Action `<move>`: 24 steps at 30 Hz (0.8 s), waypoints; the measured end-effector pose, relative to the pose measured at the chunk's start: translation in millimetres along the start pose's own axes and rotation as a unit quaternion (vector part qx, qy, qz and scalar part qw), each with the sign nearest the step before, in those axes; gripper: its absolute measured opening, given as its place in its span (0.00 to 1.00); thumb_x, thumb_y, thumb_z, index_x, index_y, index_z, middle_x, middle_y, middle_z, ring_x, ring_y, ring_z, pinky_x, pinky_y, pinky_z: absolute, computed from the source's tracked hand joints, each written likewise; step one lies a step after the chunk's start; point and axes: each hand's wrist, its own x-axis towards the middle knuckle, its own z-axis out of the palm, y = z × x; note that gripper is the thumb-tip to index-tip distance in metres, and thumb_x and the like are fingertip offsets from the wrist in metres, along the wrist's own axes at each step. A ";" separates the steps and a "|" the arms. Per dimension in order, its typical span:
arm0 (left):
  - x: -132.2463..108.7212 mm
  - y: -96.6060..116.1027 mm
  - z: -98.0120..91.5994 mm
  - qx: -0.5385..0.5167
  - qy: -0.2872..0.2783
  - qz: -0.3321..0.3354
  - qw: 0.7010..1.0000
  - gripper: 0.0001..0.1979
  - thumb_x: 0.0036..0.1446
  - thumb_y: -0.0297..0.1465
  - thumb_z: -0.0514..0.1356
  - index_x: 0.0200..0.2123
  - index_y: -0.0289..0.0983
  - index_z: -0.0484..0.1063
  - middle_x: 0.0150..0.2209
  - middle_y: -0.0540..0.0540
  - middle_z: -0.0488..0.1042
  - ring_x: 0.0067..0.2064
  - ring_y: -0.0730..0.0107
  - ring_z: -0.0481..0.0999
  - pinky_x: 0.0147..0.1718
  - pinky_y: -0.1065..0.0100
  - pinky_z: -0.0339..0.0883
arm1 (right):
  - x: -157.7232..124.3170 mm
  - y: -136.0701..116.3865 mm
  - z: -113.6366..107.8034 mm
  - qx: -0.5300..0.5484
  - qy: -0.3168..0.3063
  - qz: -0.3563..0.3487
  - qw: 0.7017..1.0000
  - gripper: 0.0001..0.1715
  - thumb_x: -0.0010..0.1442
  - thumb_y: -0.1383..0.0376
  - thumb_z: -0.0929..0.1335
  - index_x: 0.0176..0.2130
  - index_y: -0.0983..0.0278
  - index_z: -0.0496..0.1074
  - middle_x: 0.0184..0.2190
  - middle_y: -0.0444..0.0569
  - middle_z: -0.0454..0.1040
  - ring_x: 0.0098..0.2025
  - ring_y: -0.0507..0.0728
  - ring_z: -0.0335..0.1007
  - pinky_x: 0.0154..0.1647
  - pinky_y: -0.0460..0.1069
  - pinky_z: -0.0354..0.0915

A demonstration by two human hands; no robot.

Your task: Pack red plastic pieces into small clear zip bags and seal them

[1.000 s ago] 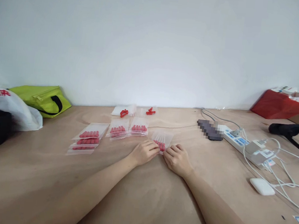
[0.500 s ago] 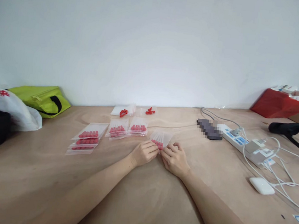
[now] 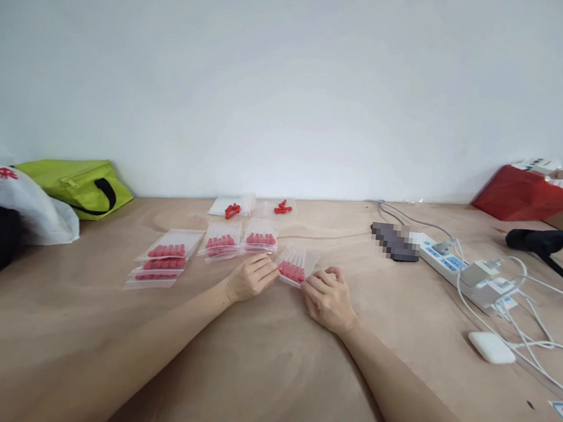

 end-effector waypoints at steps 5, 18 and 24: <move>-1.1 -6.7 -1.6 0.026 -0.015 0.008 1.000 0.11 0.59 0.21 0.46 0.31 0.31 0.68 0.30 0.45 0.72 0.32 0.71 0.70 0.39 0.66 0.64 | 1.2 -1.6 -2.0 -0.001 -0.014 0.013 1.000 0.09 0.55 0.71 0.61 0.30 0.63 0.69 0.25 0.44 0.71 0.33 0.50 0.63 0.42 0.50 0.50; -9.5 -10.4 0.0 -0.002 -0.059 -0.069 0.996 0.12 0.61 0.29 0.47 0.26 0.34 0.64 0.27 0.46 0.70 0.30 0.69 0.70 0.31 0.67 0.62 | -2.3 3.8 -4.9 0.029 -0.020 0.041 0.999 0.11 0.54 0.72 0.61 0.31 0.62 0.71 0.29 0.45 0.73 0.35 0.51 0.64 0.43 0.51 0.50; -10.5 5.1 -5.6 -0.148 -0.091 -0.340 0.924 0.09 0.61 0.30 0.45 0.38 0.34 0.62 0.27 0.48 0.70 0.30 0.69 0.70 0.29 0.69 0.63 | -9.3 13.6 -6.0 0.059 -0.041 0.066 0.995 0.12 0.56 0.70 0.60 0.30 0.60 0.71 0.30 0.43 0.73 0.35 0.50 0.64 0.45 0.52 0.48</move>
